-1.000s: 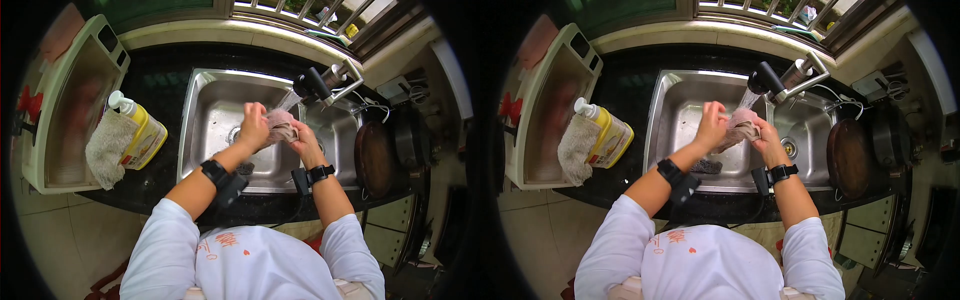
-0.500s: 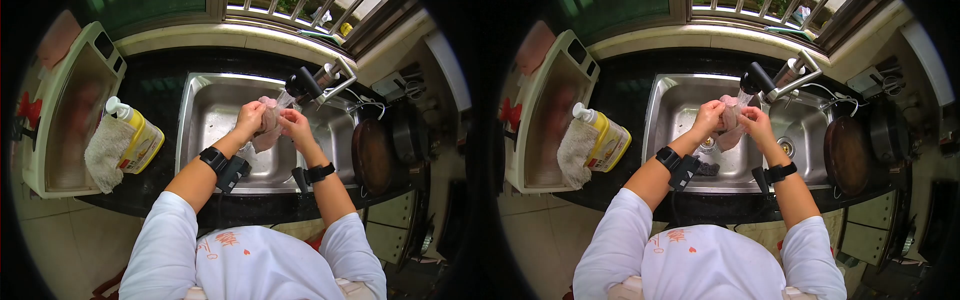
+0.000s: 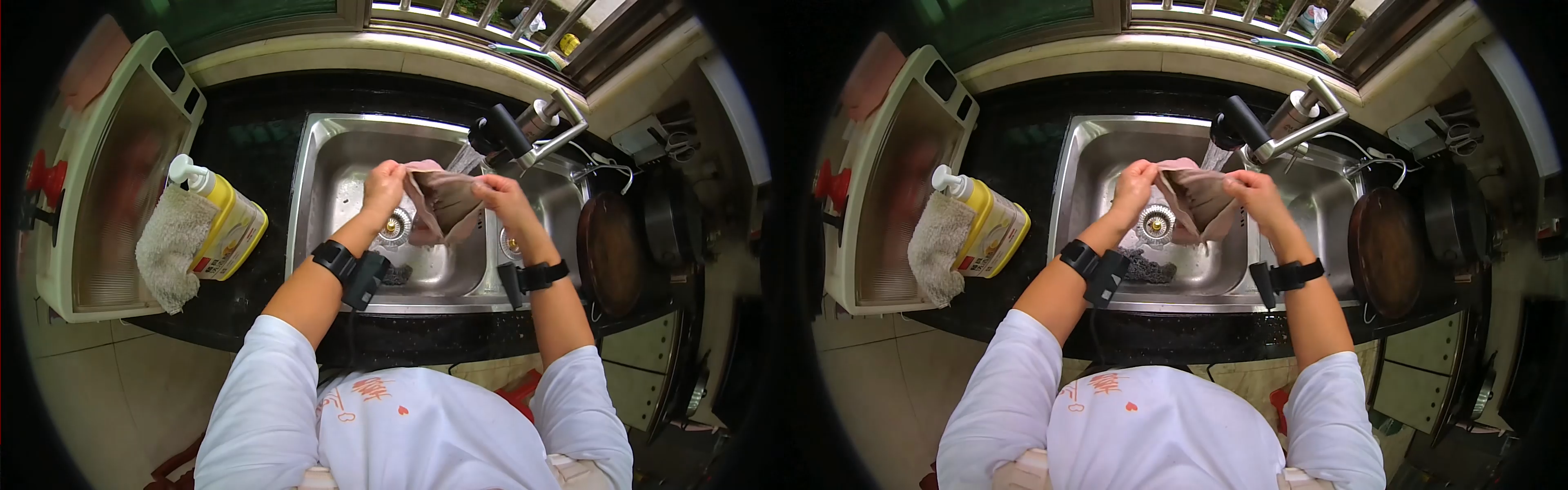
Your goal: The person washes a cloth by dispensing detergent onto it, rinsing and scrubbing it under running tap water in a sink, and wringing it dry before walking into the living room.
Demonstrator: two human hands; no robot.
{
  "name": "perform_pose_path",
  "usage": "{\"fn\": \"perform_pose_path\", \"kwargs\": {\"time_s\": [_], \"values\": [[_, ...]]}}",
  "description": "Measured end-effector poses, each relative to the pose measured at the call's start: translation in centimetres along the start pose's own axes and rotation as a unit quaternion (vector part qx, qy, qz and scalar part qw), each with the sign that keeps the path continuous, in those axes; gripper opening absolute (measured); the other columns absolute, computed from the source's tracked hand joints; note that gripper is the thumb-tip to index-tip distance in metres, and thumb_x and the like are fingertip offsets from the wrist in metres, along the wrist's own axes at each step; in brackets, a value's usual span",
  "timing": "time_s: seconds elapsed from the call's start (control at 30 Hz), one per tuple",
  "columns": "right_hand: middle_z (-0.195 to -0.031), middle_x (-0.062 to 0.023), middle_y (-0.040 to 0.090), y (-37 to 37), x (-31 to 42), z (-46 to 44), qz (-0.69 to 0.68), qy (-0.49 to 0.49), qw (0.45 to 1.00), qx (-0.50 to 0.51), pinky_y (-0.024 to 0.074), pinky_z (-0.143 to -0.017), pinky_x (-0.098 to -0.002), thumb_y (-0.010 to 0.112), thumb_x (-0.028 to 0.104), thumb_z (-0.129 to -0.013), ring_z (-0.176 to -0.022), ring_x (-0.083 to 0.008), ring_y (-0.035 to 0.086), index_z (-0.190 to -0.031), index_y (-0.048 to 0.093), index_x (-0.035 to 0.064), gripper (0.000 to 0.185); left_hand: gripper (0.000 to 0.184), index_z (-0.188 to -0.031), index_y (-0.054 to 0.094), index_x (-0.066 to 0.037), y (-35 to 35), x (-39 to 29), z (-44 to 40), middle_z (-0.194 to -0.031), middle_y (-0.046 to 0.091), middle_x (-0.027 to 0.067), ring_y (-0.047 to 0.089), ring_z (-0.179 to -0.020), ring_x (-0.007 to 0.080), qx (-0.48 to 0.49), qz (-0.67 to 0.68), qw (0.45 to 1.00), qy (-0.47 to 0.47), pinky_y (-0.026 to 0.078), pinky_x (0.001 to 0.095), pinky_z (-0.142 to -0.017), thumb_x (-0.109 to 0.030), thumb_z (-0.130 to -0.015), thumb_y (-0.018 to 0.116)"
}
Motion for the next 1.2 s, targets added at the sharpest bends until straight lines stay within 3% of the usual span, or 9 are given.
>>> {"fn": "perform_pose_path", "kwargs": {"time_s": [0.17, 0.33, 0.4, 0.53, 0.73, 1.0, 1.07, 1.13, 1.2], "values": [[-0.068, 0.0053, 0.053, -3.7, 1.8, -0.3, -0.051, 0.028, 0.989, -0.138, 0.0332, -0.051, -0.0189, 0.055, 0.017, -0.082, -0.057, -0.0034, 0.043, -0.084, 0.058, 0.0100, 0.008, 0.032, -0.069, 0.052, -0.002, -0.7, 0.3, -0.8, -0.061, 0.050, 0.0023, 0.048, -0.058, 0.0117, 0.059, 0.250, 0.956, -0.144, 0.038, 0.0276, -0.049, -0.029, -0.087, 0.048], [-0.078, 0.0062, 0.053, -5.1, -0.1, -2.7, -0.078, 0.011, 0.987, -0.138, 0.0383, -0.061, -0.0254, 0.061, 0.028, -0.079, -0.069, -0.0068, 0.048, -0.091, 0.057, 0.0170, 0.017, 0.026, -0.086, 0.053, -0.007, 0.5, -5.2, 0.6, -0.082, 0.057, 0.0039, 0.055, -0.070, 0.0119, 0.311, 0.021, 0.922, -0.229, 0.047, 0.0277, -0.060, -0.033, -0.087, 0.050], [-0.078, 0.0077, 0.051, -2.9, 0.4, -2.5, -0.055, 0.016, 0.983, -0.173, 0.0352, -0.059, -0.0250, 0.063, 0.027, -0.077, -0.072, -0.0050, 0.044, -0.092, 0.057, 0.0186, 0.018, 0.023, -0.087, 0.052, -0.007, 1.3, -5.3, 0.5, -0.080, 0.057, 0.0035, 0.056, -0.074, 0.0128, 0.323, 0.259, 0.880, -0.231, 0.048, 0.0289, -0.064, -0.030, -0.087, 0.050], [-0.084, 0.0051, 0.047, -0.1, -1.8, -1.6, -0.048, 0.071, 0.976, -0.200, 0.0408, -0.062, -0.0292, 0.061, 0.027, -0.078, -0.076, -0.0099, 0.048, -0.111, 0.047, 0.0176, 0.037, 0.015, -0.084, 0.046, -0.009, 2.0, -6.0, 0.8, -0.077, 0.054, 0.0021, 0.053, -0.068, 0.0117, 0.265, 0.431, 0.834, -0.218, 0.046, 0.0271, -0.063, -0.022, -0.085, 0.054], [-0.109, -0.0018, 0.049, 4.1, -2.2, -1.0, -0.277, 0.064, 0.956, 0.076, 0.0468, -0.070, -0.0322, 0.063, 0.025, -0.078, -0.096, -0.0137, 0.050, -0.118, 0.040, 0.0134, 0.047, 0.018, -0.083, 0.044, -0.012, 2.8, -4.5, 1.8, -0.081, 0.053, -0.0004, 0.053, -0.075, 0.0102, 0.303, 0.437, 0.823, -0.200, 0.046, 0.0269, -0.068, -0.015, -0.078, 0.061], [-0.092, -0.0032, 0.061, 3.0, 0.7, -2.4, -0.056, -0.008, 0.998, -0.031, 0.0444, -0.076, -0.0249, 0.066, 0.005, -0.073, -0.083, -0.0122, 0.057, -0.102, 0.057, 0.0033, 0.030, 0.016, -0.091, 0.053, -0.005, -0.3, -1.9, 0.0, -0.081, 0.057, 0.0017, 0.052, -0.076, 0.0071, 0.189, 0.208, 0.958, -0.058, 0.044, 0.0231, -0.069, -0.009, -0.078, 0.060], [-0.091, -0.0037, 0.061, 3.5, 1.3, -3.0, -0.056, -0.036, 0.996, -0.054, 0.0438, -0.075, -0.0244, 0.064, 0.002, -0.073, -0.082, -0.0115, 0.057, -0.101, 0.058, 0.0023, 0.029, 0.010, -0.087, 0.055, -0.004, -0.4, -0.4, -0.2, -0.079, 0.057, 0.0022, 0.052, -0.074, 0.0073, 0.008, 0.133, 0.987, -0.091, 0.044, 0.0233, -0.068, -0.008, -0.078, 0.057], [-0.091, -0.0040, 0.061, 3.9, 1.6, -3.1, -0.039, -0.061, 0.996, -0.056, 0.0447, -0.073, -0.0242, 0.063, 0.000, -0.072, -0.081, -0.0111, 0.057, -0.100, 0.058, 0.0011, 0.029, 0.037, -0.106, 0.050, 0.000, 1.1, 1.5, -0.7, -0.109, 0.050, 0.0152, 0.048, -0.104, 0.0253, -0.011, 0.117, 0.937, -0.330, 0.042, 0.0335, -0.082, -0.020, -0.075, 0.059], [-0.089, -0.0040, 0.061, 4.0, 1.2, -3.0, -0.011, -0.081, 0.994, -0.079, 0.0451, -0.072, -0.0238, 0.063, 0.000, -0.072, -0.080, -0.0106, 0.057, -0.099, 0.058, 0.0010, 0.028, 0.050, -0.113, 0.045, 0.000, 2.4, -2.5, 1.6, -0.121, 0.041, 0.0191, 0.044, -0.108, 0.0332, 0.043, 0.254, 0.911, -0.322, 0.036, 0.0448, -0.091, -0.033, -0.077, 0.054]]}}
Point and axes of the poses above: each hand's wrist, its own z-axis away from the middle knuckle, its own y-axis out of the palm, x = y × z, the point moved 2 cm from there along -z, towards the middle knuckle
